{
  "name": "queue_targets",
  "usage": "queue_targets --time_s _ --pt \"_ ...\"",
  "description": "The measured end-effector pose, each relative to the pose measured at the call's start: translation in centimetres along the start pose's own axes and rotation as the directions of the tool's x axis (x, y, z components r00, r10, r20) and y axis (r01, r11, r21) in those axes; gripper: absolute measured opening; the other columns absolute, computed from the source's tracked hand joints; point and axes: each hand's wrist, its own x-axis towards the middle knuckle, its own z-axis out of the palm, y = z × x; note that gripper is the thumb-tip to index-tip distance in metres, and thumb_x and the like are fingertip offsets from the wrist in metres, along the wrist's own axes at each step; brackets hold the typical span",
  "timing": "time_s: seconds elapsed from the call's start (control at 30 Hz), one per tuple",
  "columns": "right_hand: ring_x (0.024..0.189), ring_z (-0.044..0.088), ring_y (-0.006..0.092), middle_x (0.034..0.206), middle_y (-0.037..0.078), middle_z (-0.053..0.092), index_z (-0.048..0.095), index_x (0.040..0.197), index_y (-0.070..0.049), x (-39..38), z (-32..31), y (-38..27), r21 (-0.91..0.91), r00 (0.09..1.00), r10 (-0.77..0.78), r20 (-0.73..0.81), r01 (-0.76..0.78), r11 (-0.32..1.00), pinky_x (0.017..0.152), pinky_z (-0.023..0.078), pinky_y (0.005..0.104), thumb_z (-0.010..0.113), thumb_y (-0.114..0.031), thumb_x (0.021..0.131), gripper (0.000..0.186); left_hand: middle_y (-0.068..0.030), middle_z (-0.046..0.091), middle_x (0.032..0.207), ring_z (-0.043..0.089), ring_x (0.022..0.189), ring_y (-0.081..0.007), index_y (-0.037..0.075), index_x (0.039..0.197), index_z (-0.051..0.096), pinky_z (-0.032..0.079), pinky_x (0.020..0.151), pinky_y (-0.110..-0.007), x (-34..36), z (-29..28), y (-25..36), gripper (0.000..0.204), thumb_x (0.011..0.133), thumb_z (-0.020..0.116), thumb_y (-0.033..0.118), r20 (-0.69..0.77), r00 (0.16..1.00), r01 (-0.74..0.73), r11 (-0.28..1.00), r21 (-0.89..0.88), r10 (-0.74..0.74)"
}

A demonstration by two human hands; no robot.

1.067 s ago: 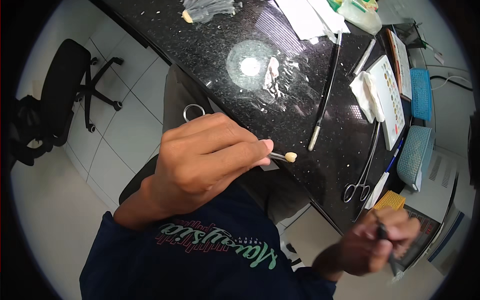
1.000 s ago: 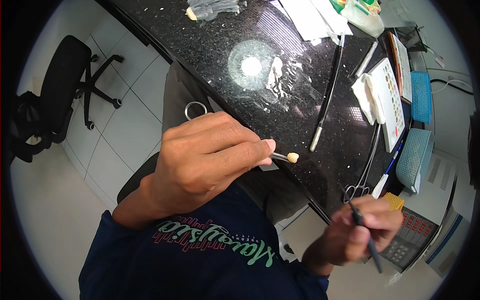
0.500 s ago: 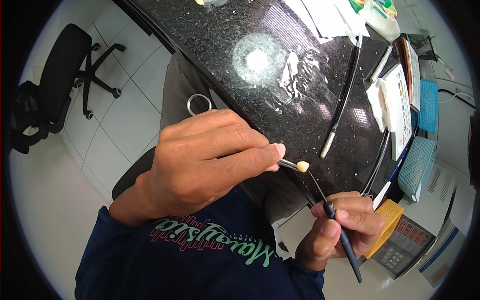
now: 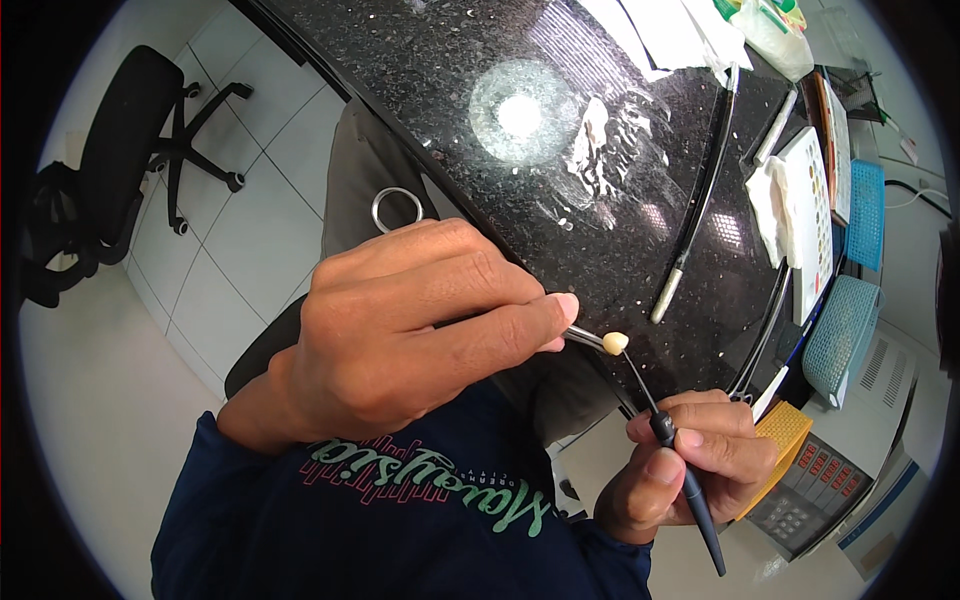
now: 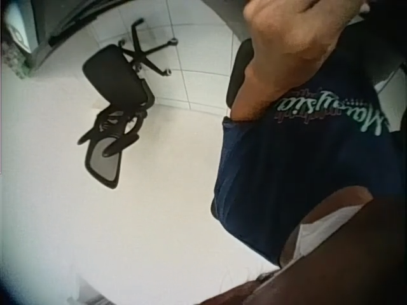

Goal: Applying ceramic stains to a dental crown using a brush and a laboratory color palette.

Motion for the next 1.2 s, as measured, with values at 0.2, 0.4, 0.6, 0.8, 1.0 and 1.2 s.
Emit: queue_targets --time_s 0.2,0.4,0.6,0.8,1.0,1.2 --pt "0.058 0.061 0.0169 0.076 0.01 0.056 0.055 0.09 0.001 0.07 -0.24 -0.11 -0.003 0.999 0.012 0.043 -0.012 1.0 0.052 0.054 0.0263 0.067 0.003 0.068 0.025 -0.0053 0.063 0.07 0.058 0.059 -0.0144 0.002 0.09 0.07 0.045 0.046 -0.021 0.04 -0.06 0.01 0.03 0.06 0.077 0.003 0.011 1.0 0.005 1.0 -0.002 -0.005" --pt "0.058 0.061 0.0168 0.077 0.01 0.056 0.056 0.091 0.001 -0.02 -0.15 -0.13 -0.012 0.999 0.021 0.045 -0.02 1.0 0.052 0.054 0.0265 0.068 0.004 0.067 0.027 -0.0055 0.063 0.07 0.058 0.059 -0.0145 0.002 0.09 0.07 0.045 0.046 -0.021 -0.02 -0.05 -0.02 0.031 0.06 0.077 0.003 0.013 1.0 0.006 1.0 -0.003 -0.006" --pt "0.057 0.061 0.0167 0.076 0.01 0.057 0.056 0.09 0.0 -0.06 -0.07 -0.26 -0.024 0.999 0.02 0.028 -0.02 1.0 0.052 0.054 0.0263 0.068 0.003 0.067 0.027 -0.0056 0.063 0.069 0.058 0.058 -0.0145 0.002 0.09 0.07 0.044 0.046 -0.021 0.09 -0.06 0.05 0.031 0.06 0.077 0.004 0.008 1.0 0.007 1.0 -0.004 -0.007" --pt "0.058 0.061 0.0165 0.075 0.009 0.057 0.056 0.09 -0.001 -0.04 -0.15 -0.31 -0.039 0.999 0.03 0.032 -0.029 0.999 0.053 0.054 0.026 0.069 0.002 0.066 0.027 -0.0054 0.063 0.069 0.058 0.058 -0.0142 0.002 0.09 0.07 0.044 0.045 -0.021 0.13 -0.01 0.05 0.031 0.06 0.077 0.004 -0.005 1.0 0.007 1.0 -0.001 -0.007" --pt "0.058 0.061 0.0165 0.075 0.009 0.057 0.056 0.09 -0.001 -0.09 -0.21 -0.17 -0.024 0.999 0.024 0.041 -0.023 0.999 0.053 0.053 0.0258 0.068 0.003 0.065 0.028 -0.0052 0.063 0.069 0.057 0.057 -0.014 0.003 0.09 0.07 0.043 0.045 -0.021 0.08 -0.01 0.05 0.03 0.061 0.077 0.005 -0.003 1.0 0.009 1.0 -0.001 -0.009" --pt "0.058 0.061 0.0162 0.075 0.01 0.057 0.055 0.09 0.0 -0.19 -0.28 -0.22 -0.035 0.999 0.013 0.047 -0.011 0.999 0.053 0.053 0.0257 0.068 0.003 0.065 0.029 -0.0051 0.063 0.069 0.057 0.057 -0.0141 0.003 0.09 0.07 0.043 0.045 -0.021 0.1 -0.02 0.09 0.031 0.06 0.077 0.004 -0.003 1.0 0.012 1.0 -0.006 -0.012"
